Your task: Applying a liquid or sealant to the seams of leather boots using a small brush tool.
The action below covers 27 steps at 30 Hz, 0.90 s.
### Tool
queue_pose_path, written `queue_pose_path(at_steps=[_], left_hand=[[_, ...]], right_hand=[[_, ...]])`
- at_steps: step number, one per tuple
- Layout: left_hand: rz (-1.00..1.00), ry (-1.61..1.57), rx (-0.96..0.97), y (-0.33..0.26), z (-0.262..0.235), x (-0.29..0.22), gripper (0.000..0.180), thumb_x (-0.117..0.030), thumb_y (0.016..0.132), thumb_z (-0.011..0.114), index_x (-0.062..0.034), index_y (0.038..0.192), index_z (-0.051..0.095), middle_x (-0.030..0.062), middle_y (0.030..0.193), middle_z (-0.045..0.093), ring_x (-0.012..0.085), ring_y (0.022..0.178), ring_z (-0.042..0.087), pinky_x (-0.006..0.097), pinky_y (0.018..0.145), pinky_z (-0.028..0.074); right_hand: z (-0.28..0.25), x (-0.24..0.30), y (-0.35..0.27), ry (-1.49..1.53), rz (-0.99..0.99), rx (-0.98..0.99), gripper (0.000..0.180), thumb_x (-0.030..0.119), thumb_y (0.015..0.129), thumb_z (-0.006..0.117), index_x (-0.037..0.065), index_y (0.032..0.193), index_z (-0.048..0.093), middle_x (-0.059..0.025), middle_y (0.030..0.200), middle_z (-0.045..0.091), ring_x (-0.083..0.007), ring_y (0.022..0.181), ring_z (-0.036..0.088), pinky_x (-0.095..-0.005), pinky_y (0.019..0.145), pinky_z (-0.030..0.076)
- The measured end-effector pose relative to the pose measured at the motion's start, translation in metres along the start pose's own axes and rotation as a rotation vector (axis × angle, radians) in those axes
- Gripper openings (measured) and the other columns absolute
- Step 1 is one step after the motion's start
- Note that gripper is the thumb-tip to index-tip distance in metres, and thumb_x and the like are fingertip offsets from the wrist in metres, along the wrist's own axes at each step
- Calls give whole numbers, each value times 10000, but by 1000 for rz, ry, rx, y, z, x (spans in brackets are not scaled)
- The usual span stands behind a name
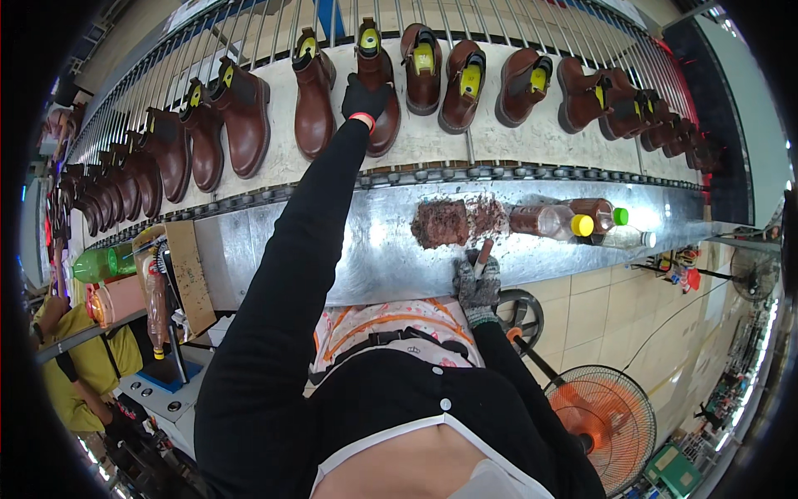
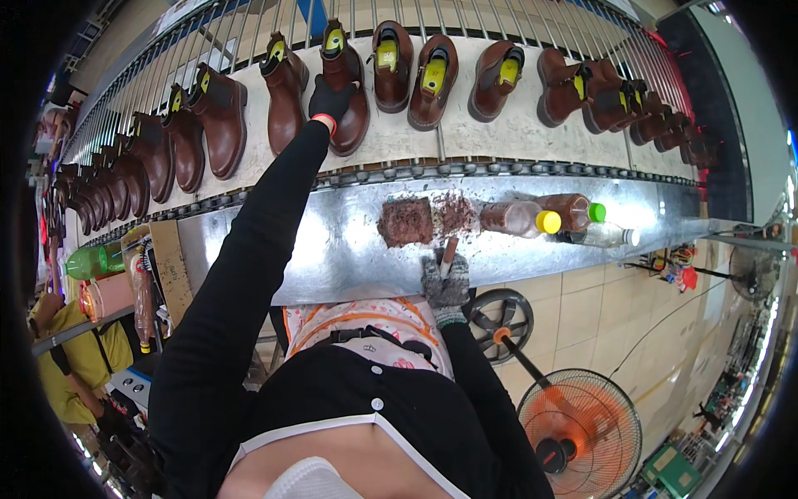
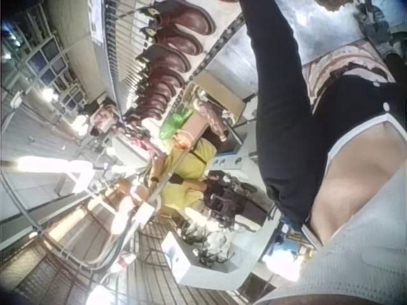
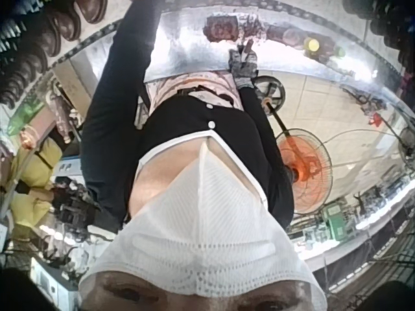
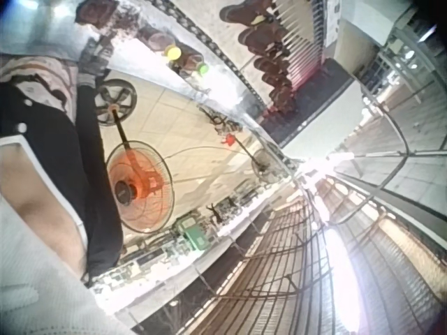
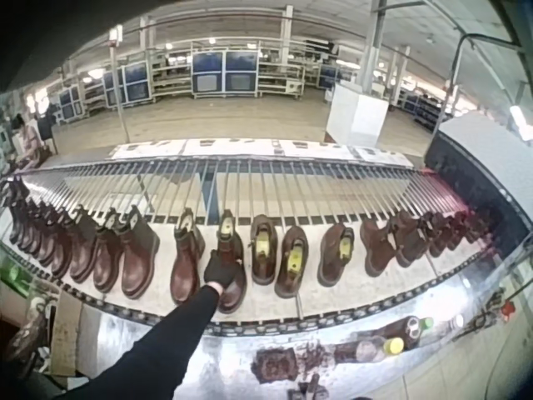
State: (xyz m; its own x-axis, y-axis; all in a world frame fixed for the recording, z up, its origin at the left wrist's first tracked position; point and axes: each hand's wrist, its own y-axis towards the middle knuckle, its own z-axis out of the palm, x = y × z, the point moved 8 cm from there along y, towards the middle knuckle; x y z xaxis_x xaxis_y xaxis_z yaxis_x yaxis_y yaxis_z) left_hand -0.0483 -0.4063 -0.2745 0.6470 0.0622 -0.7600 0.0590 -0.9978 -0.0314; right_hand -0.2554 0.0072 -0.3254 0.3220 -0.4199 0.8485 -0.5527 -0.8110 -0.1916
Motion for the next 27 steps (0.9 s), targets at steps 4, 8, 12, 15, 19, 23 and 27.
queue_pose_path(at_steps=[4,8,12,15,19,23,27], left_hand=[[106,-80,-48,-25,-23,3,814,-472,605,760,40,1145,429,253,1055,596,395,962,593,421,811,475],[67,-23,-22,-83,-69,12,822,-519,567,773,56,1097,517,256,1048,603,363,972,600,390,845,463],[119,-166,31,-158,-111,41,755,-487,582,794,16,1092,555,171,1002,645,299,930,624,370,801,482],[191,-240,-34,-221,-142,49,611,-364,615,816,-26,1065,577,135,975,657,256,879,638,351,763,490],[147,-190,-142,-284,-165,64,551,-293,635,817,-35,1051,564,110,953,655,242,852,636,344,737,489],[73,-177,-169,-317,-162,92,575,-274,665,799,-47,1114,521,100,1023,631,220,932,612,326,779,477],[-17,-671,-134,-314,-158,66,519,-279,825,657,-59,1248,450,93,1140,562,195,1008,566,304,854,450]], right_hand=[[2,-1,-1,7,-36,-12,321,269,793,658,19,982,589,-172,890,576,-352,847,564,-435,756,446],[0,-5,-1,-6,-57,-72,353,274,778,660,6,995,585,-184,892,574,-354,840,562,-431,761,445],[1,9,4,-47,-125,-62,323,237,764,666,6,977,595,-196,863,591,-363,836,572,-427,745,451],[4,-2,7,108,-89,-61,342,230,775,666,-1,1012,582,-182,886,606,-329,836,591,-412,744,462],[-4,56,-13,-181,-497,-108,287,173,847,583,18,1079,513,-115,858,607,-218,736,604,-351,637,487],[4,76,-32,-157,-357,50,450,155,853,566,33,1261,421,-159,961,598,-276,842,604,-369,734,487],[17,83,-41,-77,-182,220,629,205,871,540,102,1407,228,-223,1163,550,-345,996,588,-407,852,458]])
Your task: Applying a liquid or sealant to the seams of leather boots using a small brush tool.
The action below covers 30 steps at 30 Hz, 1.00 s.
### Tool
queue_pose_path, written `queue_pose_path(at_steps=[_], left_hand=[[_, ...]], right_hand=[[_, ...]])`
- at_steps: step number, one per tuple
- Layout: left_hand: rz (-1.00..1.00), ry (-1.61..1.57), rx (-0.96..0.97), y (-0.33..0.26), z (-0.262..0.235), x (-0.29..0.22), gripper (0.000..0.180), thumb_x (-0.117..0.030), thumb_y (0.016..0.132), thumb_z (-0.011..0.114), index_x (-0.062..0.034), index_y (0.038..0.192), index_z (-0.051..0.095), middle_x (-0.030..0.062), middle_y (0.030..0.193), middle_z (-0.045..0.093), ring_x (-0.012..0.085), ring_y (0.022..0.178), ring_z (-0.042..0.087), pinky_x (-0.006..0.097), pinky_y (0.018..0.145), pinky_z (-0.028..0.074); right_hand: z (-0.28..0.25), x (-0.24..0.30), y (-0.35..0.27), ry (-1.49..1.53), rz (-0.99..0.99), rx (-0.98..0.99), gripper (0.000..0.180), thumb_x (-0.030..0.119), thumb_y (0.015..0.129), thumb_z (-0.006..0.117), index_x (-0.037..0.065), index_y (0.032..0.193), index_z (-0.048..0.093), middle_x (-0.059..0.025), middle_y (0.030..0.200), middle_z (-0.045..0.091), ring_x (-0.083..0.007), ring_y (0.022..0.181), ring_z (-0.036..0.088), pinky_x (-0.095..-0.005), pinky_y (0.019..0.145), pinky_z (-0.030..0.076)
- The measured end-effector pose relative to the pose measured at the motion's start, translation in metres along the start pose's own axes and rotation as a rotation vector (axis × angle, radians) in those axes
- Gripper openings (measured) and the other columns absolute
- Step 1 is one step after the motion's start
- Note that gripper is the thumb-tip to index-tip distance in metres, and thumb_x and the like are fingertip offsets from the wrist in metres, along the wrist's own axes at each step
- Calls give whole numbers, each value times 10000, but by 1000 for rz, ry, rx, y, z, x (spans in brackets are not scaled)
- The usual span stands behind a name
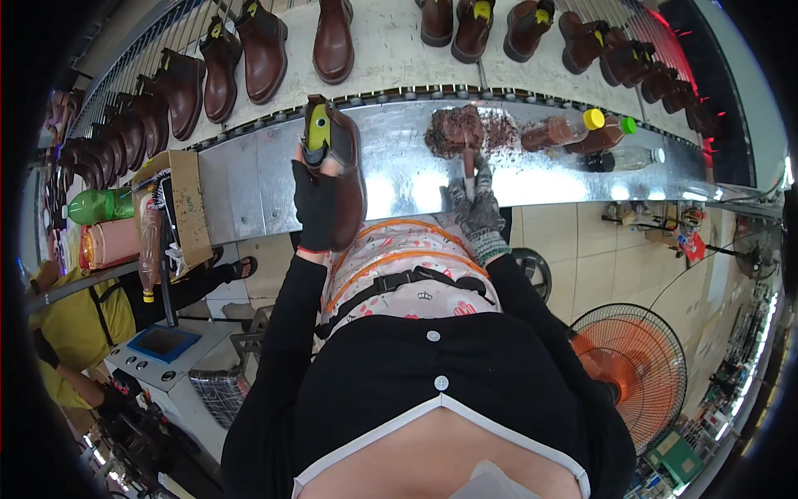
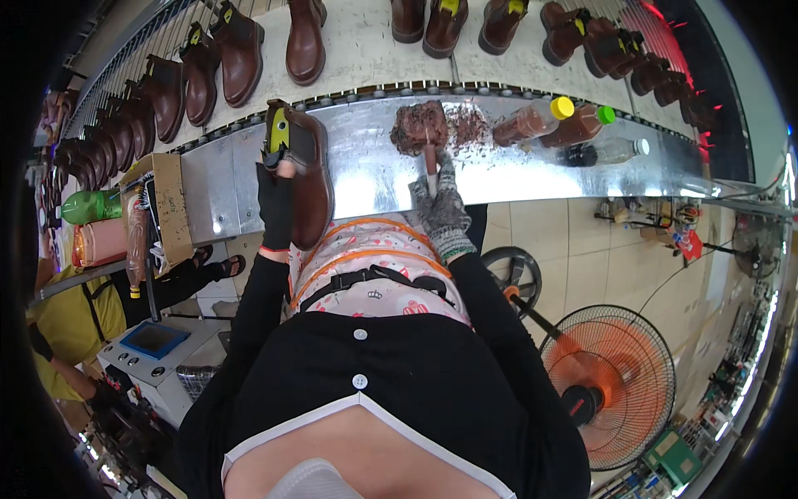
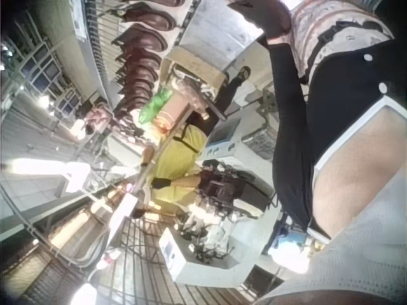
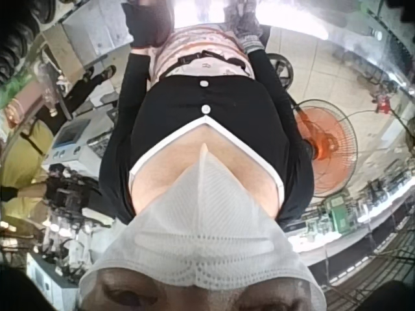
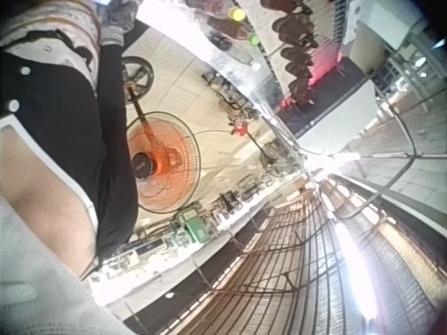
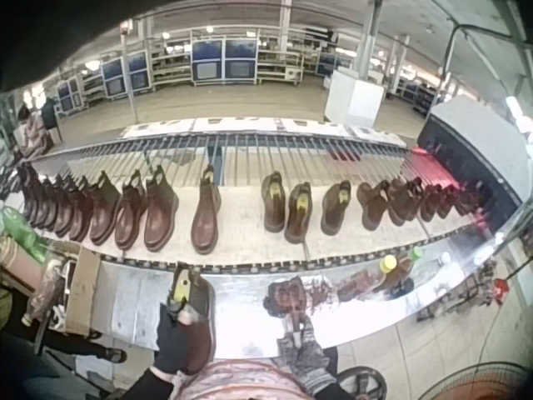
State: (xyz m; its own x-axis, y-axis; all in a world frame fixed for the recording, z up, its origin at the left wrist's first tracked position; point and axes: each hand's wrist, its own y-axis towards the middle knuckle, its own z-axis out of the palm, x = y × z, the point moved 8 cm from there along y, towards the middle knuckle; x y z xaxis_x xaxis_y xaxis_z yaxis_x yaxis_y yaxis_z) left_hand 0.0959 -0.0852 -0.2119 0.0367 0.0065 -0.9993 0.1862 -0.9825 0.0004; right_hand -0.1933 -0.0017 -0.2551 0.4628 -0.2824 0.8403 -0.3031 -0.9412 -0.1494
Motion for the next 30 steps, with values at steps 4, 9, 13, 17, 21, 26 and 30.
queue_pose_path(at_steps=[4,9,13,17,21,26,30], left_hand=[[-31,-415,225,65,-1,2,556,-395,939,455,-30,1347,357,88,1220,497,155,997,540,262,861,438],[-294,-386,562,117,39,7,655,-570,923,329,-12,1199,532,77,1055,599,106,879,547,234,792,444],[-208,-71,696,128,48,29,765,-678,872,293,-16,821,673,85,786,643,128,818,559,261,724,437],[-83,-156,781,129,49,22,835,-748,823,263,-8,654,611,99,678,602,196,769,573,288,747,439],[-182,-247,710,108,40,-11,899,-799,773,190,-12,647,605,91,710,603,188,720,552,293,779,419],[562,-520,1045,75,33,-105,938,-837,720,108,-42,638,598,64,665,595,191,689,526,375,940,286],[669,-503,1047,53,37,-119,908,-848,710,167,-61,585,601,40,599,587,170,598,535,387,885,321]], right_hand=[[10,-8,-15,-150,36,161,638,223,871,540,106,1413,223,-230,1261,486,-370,1085,542,-422,905,430],[-7,3,-26,-93,9,37,670,203,845,564,70,1404,219,-221,1323,429,-373,1124,510,-391,923,427],[-5,17,-19,417,124,125,654,159,857,566,100,1408,219,-114,1034,547,-172,741,590,-312,646,505],[21,12,-28,1128,163,163,566,128,882,548,108,1377,275,-55,767,558,-110,573,530,-216,482,444],[-4,14,-34,954,175,-3,675,-25,858,531,200,1409,212,-61,866,562,-82,582,515,-208,474,440],[-7,30,-25,746,218,85,693,-3,860,525,187,1418,160,-62,865,553,-103,543,533,-231,424,456],[-17,34,-24,770,85,42,473,34,873,525,93,1299,329,-74,894,567,-115,550,554,-239,441,489]])
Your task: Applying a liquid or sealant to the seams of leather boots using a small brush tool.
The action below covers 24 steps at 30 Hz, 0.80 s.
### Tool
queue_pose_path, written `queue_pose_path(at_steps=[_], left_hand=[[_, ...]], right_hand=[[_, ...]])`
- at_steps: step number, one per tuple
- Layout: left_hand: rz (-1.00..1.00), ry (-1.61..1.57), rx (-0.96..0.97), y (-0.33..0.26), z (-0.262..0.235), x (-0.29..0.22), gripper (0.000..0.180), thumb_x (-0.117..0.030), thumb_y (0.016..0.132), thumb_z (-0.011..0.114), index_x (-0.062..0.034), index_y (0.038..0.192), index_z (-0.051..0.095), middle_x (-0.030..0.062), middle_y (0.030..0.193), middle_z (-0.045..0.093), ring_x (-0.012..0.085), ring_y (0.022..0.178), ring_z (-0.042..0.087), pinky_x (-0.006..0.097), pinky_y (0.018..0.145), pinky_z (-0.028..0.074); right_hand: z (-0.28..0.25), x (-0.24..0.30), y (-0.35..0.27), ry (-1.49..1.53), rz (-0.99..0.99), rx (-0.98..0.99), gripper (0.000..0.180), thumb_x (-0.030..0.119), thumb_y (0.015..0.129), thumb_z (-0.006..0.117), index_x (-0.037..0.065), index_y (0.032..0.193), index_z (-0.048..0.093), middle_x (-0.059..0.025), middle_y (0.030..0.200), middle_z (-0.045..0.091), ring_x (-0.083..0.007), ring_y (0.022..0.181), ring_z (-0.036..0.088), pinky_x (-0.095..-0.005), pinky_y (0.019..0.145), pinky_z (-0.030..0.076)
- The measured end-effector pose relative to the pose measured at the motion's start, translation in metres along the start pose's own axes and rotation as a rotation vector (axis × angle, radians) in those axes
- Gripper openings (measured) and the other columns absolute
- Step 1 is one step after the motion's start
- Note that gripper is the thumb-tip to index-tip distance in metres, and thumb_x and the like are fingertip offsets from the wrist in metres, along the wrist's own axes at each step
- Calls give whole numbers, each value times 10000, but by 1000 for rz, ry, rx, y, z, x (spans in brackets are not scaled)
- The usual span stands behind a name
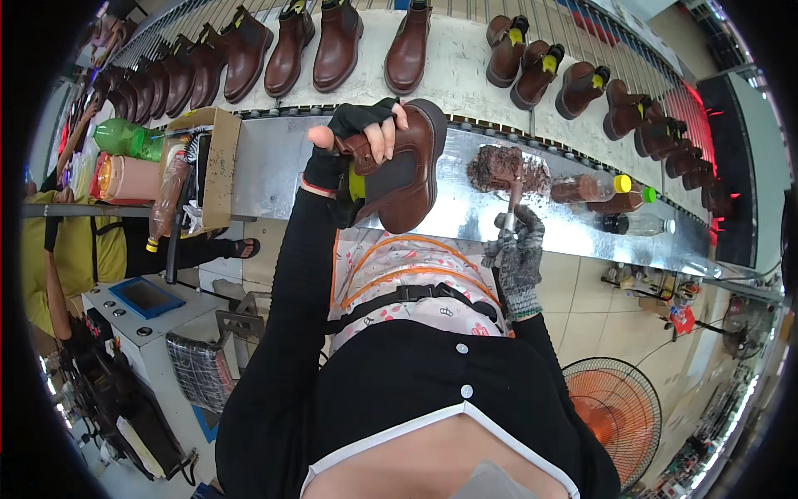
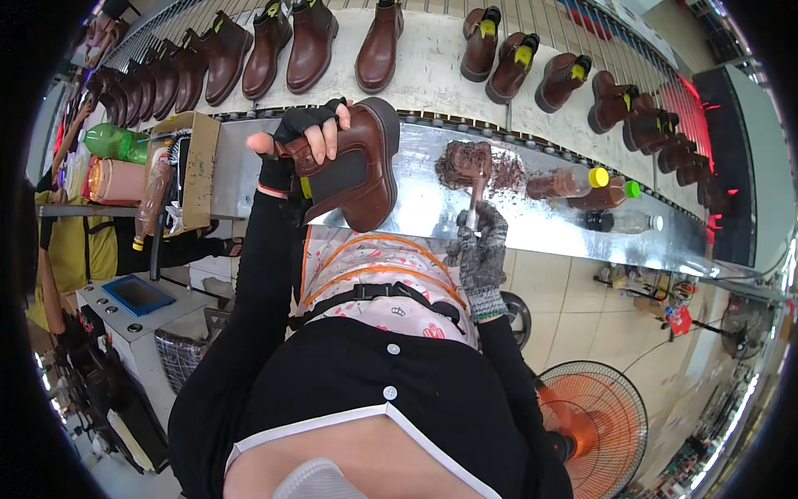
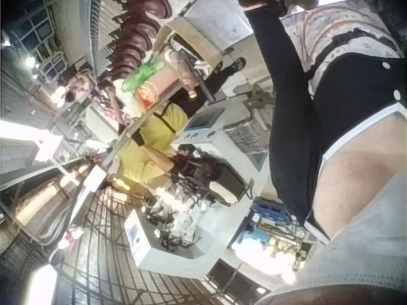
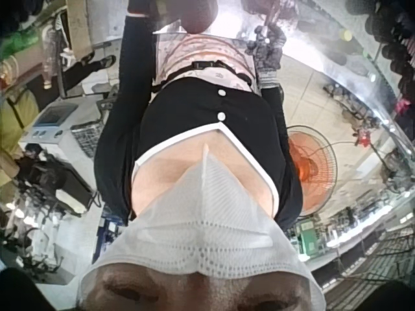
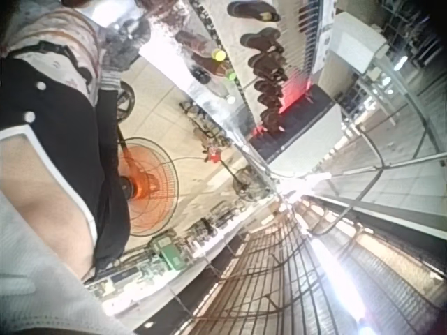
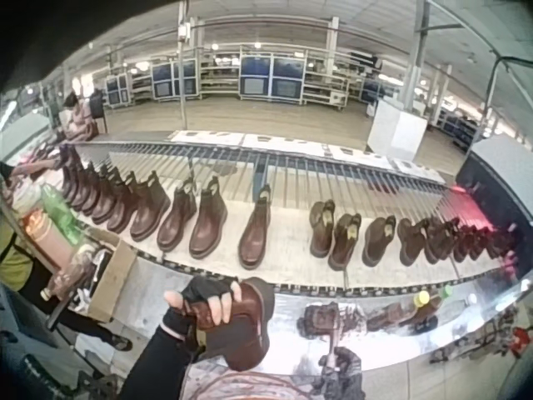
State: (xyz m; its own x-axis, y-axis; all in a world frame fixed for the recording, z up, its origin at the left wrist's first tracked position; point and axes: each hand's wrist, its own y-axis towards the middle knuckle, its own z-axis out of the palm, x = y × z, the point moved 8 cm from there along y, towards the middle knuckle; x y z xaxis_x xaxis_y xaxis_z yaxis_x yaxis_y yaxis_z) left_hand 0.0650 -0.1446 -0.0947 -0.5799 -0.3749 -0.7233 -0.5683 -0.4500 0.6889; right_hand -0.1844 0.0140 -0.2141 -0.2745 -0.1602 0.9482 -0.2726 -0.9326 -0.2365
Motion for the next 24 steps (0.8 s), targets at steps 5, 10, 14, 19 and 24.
queue_pose_path(at_steps=[5,10,14,19,24], left_hand=[[-19,8,11,7,15,-8,892,-869,682,215,-71,551,592,32,565,574,155,578,538,370,853,353],[-35,-46,37,12,28,-12,872,-892,648,258,-89,524,574,33,559,570,151,574,526,357,842,359],[-48,-80,64,12,33,-11,861,-895,647,268,-98,510,565,32,550,564,151,568,514,348,838,359],[-51,-113,105,17,36,-9,854,-897,641,284,-102,510,569,33,545,565,151,565,515,335,827,364],[-75,-117,96,17,39,-13,853,-899,634,293,-103,511,571,34,546,566,151,582,516,332,814,370]], right_hand=[[-9,-1,5,-128,134,76,320,92,874,571,28,1170,469,-72,917,575,-100,576,557,-224,461,483],[25,71,-3,-153,61,327,374,112,832,613,15,1180,517,-94,1010,597,-85,600,564,-190,466,462],[61,136,-1,-793,-373,526,335,143,790,633,43,1107,599,-96,1054,625,-186,819,619,-285,690,498],[101,168,-23,-1108,-684,683,412,340,734,643,87,1060,643,-95,1055,641,-279,1024,587,-383,905,433],[112,173,-24,-1136,-763,757,565,500,671,679,136,1100,625,-49,1085,624,-255,985,588,-362,814,458]])
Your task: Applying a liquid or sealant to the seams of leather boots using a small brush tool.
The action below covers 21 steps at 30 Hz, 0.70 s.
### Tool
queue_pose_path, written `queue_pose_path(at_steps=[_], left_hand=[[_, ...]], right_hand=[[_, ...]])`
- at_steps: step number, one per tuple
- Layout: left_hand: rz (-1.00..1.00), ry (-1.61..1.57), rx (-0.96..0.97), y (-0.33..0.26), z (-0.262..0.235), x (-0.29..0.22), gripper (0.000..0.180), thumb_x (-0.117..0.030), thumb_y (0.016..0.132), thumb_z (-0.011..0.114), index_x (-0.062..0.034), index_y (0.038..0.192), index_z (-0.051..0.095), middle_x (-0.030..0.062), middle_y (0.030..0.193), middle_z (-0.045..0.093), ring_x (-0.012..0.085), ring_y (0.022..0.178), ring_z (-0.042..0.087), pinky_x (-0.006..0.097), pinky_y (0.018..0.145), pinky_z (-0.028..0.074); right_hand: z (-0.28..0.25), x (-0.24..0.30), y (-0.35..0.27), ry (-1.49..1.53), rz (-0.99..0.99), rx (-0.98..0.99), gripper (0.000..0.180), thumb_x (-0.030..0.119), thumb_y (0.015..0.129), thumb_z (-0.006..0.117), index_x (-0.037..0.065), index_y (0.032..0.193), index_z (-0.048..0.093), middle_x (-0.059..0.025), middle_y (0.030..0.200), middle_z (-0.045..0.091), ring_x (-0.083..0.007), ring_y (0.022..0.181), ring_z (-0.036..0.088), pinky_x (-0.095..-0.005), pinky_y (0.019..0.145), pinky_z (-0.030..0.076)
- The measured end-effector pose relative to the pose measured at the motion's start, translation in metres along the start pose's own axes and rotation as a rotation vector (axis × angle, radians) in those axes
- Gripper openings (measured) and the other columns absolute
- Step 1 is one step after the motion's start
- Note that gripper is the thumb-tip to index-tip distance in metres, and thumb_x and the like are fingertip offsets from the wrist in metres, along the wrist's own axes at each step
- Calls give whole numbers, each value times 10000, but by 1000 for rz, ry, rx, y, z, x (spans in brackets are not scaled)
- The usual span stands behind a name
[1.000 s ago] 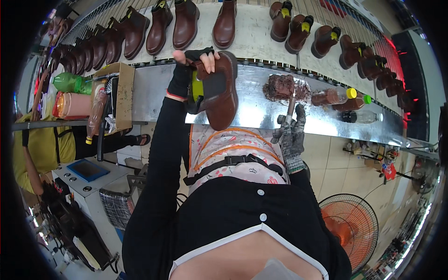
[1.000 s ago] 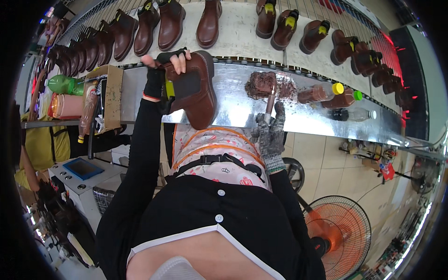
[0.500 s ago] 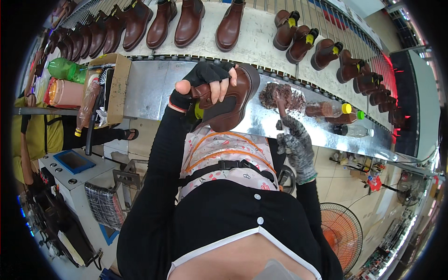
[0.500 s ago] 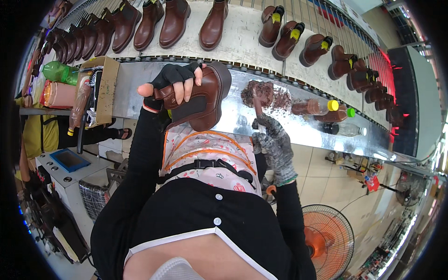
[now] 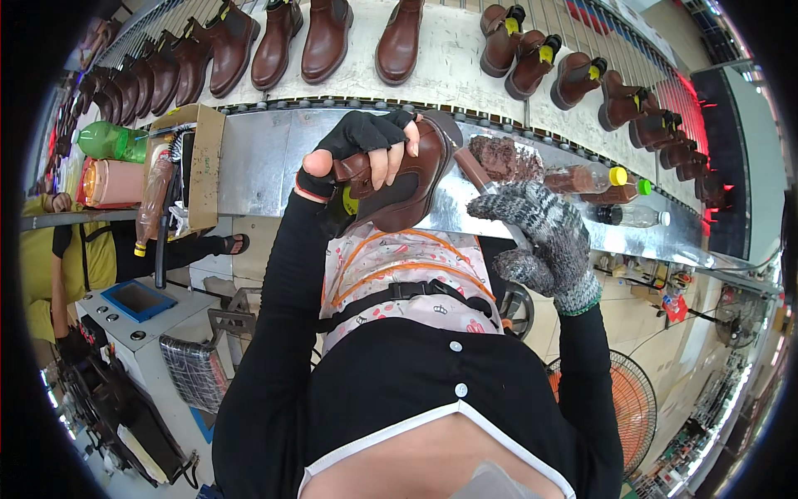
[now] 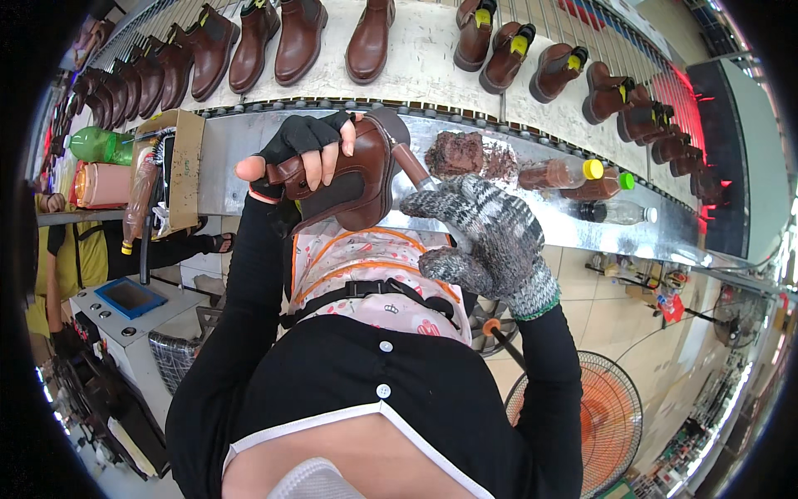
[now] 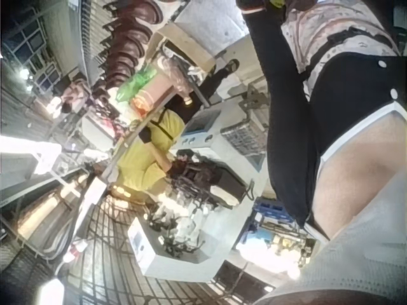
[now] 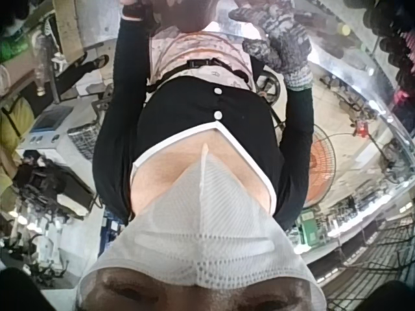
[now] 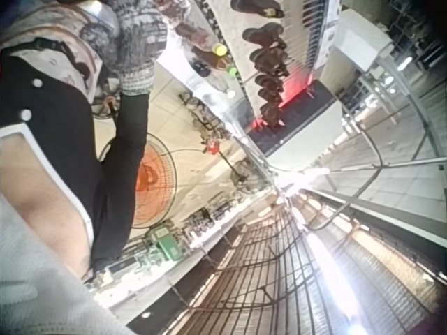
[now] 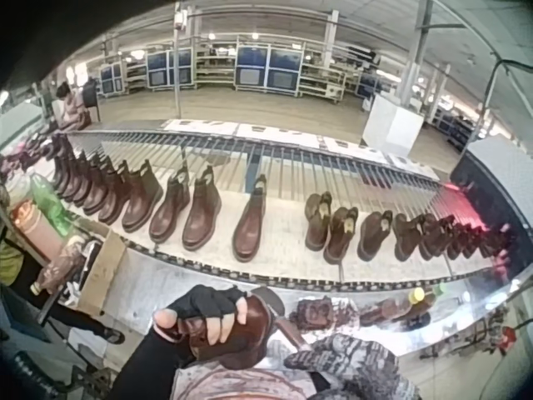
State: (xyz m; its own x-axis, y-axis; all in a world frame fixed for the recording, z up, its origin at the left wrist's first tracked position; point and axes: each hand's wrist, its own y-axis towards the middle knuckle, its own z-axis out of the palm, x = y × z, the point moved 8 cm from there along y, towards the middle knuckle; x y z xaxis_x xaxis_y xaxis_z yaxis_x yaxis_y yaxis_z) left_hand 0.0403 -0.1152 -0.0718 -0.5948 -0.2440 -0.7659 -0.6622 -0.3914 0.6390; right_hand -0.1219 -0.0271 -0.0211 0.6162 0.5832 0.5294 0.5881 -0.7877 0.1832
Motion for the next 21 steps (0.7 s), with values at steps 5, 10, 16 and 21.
queue_pose_path(at_steps=[5,10,16,21], left_hand=[[-5,39,-7,-2,0,0,855,-901,632,292,-102,508,571,33,546,566,153,625,514,332,811,368],[-7,31,-6,2,-2,3,858,-903,629,288,-103,503,572,29,547,565,153,619,512,334,820,365],[-33,45,-22,0,1,4,860,-912,617,280,-109,500,568,20,543,559,155,614,512,345,846,364],[-34,39,-26,-1,-1,6,859,-915,615,271,-115,496,560,14,544,556,156,618,513,360,875,354]], right_hand=[[0,-1,3,44,10,21,570,506,659,684,142,1095,629,-41,1072,626,-244,969,592,-350,800,458],[1,-6,4,48,30,7,554,492,656,691,150,1089,638,-34,1068,626,-238,961,595,-340,799,460],[-1,-7,6,73,-2,21,553,496,657,677,145,1083,648,-41,1103,622,-245,954,601,-332,807,465],[-3,-13,9,225,-20,10,463,432,711,659,112,1046,658,-61,1066,637,-260,947,606,-343,825,464]])
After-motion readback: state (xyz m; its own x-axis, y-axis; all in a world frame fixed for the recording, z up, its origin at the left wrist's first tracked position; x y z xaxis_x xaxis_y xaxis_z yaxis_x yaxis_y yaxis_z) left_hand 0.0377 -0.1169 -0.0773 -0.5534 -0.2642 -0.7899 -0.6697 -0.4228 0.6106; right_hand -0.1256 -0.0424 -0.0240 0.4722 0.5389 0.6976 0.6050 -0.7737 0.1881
